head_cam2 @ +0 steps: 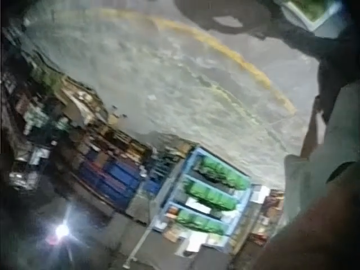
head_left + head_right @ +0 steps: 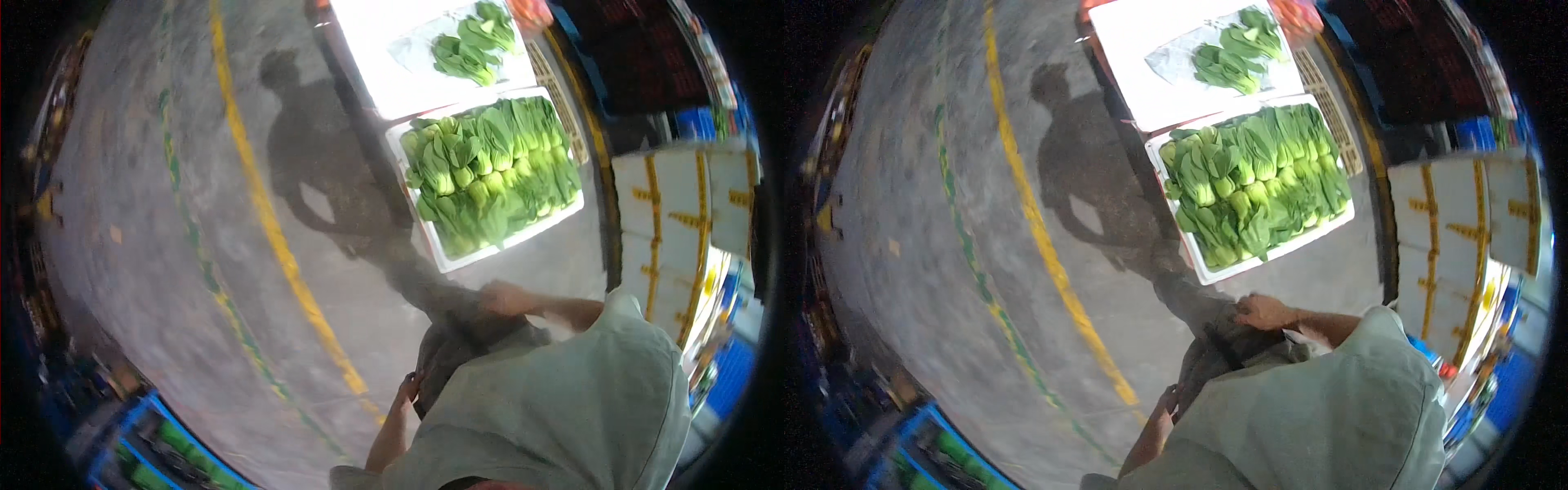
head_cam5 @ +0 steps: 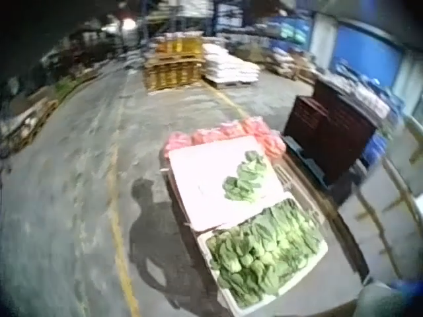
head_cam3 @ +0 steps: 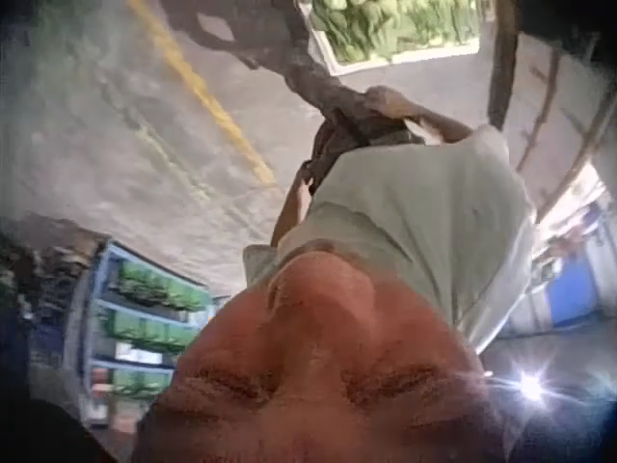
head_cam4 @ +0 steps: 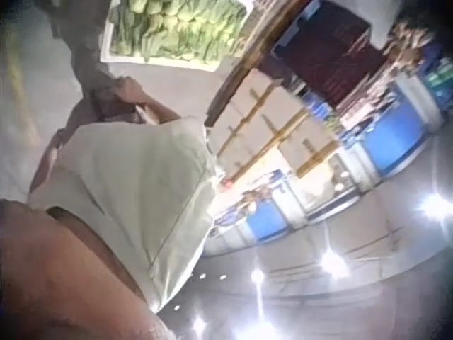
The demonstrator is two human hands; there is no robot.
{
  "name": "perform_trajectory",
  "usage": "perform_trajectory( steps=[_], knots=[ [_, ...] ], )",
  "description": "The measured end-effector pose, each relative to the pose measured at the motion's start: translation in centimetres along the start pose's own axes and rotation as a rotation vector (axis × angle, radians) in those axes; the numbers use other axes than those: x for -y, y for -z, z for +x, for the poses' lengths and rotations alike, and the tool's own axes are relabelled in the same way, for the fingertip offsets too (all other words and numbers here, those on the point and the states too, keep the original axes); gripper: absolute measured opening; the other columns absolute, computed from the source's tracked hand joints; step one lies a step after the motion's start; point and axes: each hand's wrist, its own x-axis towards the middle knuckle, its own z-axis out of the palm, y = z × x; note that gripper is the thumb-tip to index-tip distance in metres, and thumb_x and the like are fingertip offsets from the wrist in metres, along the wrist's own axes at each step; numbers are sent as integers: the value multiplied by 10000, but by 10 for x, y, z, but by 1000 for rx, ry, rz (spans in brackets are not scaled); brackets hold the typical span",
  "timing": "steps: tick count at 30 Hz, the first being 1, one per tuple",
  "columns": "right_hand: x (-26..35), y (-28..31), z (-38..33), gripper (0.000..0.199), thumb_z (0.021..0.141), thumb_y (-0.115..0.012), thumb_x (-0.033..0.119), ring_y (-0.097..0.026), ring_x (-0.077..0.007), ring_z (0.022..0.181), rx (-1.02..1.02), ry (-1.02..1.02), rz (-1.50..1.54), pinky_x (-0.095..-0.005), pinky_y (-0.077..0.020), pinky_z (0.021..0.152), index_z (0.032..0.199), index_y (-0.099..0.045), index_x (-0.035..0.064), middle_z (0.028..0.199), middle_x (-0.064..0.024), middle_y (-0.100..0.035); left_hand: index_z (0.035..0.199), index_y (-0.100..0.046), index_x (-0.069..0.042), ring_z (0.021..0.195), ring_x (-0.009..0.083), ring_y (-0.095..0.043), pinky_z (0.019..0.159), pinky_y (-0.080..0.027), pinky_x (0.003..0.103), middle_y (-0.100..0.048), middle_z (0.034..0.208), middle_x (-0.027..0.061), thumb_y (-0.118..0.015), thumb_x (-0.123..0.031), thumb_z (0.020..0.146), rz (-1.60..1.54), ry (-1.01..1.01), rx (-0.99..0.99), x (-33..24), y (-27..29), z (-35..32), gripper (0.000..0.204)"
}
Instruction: Sorting and packing heads of bok choy into a styrofoam shipping container in a warehouse.
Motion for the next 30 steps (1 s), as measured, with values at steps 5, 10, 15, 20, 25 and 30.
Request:
perform_trajectory(
  steps=[5,10,15,20,25,30],
  knots=[
    [89,-7,28,611,744,-624,486,-554,-436,1008,-301,-83,212,-478,-453,879,1149,-564,33,1123,-262,-557,1088,-586,115,843,258,-607,742,-483,427,-645,935,204,-767,-382,735,-137,696,-489,-53,189,76,636],
    [74,-28,82,560,714,-652,454,-571,-424,966,-294,-225,497,-477,-471,844,1131,-583,88,1048,-249,-573,1132,-553,85,959,338,-620,844,-482,385,-623,1054,245,-763,-275,677,387,305,-52,-245,275,172,618],
    [151,-20,64,299,763,-609,252,-602,-388,905,-459,-398,656,-453,-498,776,1015,-634,92,982,-215,-603,1110,-581,1,972,364,-619,827,-491,413,-645,1038,211,-718,-260,697,1173,168,418,-290,335,216,508],
    [243,-27,8,180,751,-596,170,-618,-387,801,-414,-142,910,-458,-493,700,888,-636,60,832,-202,-628,1100,-602,-11,1005,355,-600,851,-466,419,-638,1055,209,-725,-347,711,1080,487,663,-368,405,288,528],
    [280,-57,22,193,764,-573,188,-622,-386,789,-389,35,1095,-449,-496,701,887,-655,63,801,-199,-634,1129,-603,12,992,323,-618,849,-467,391,-641,1045,225,-713,-370,739,1229,445,904,-396,470,297,557],
    [265,-19,143,209,805,-535,245,-625,-379,774,-608,94,866,-481,-493,704,838,-624,59,794,-170,-641,1036,-600,-15,1026,387,-549,858,-453,444,-576,1082,206,-687,-247,751,1578,-181,966,-436,355,356,378]
  ],
)
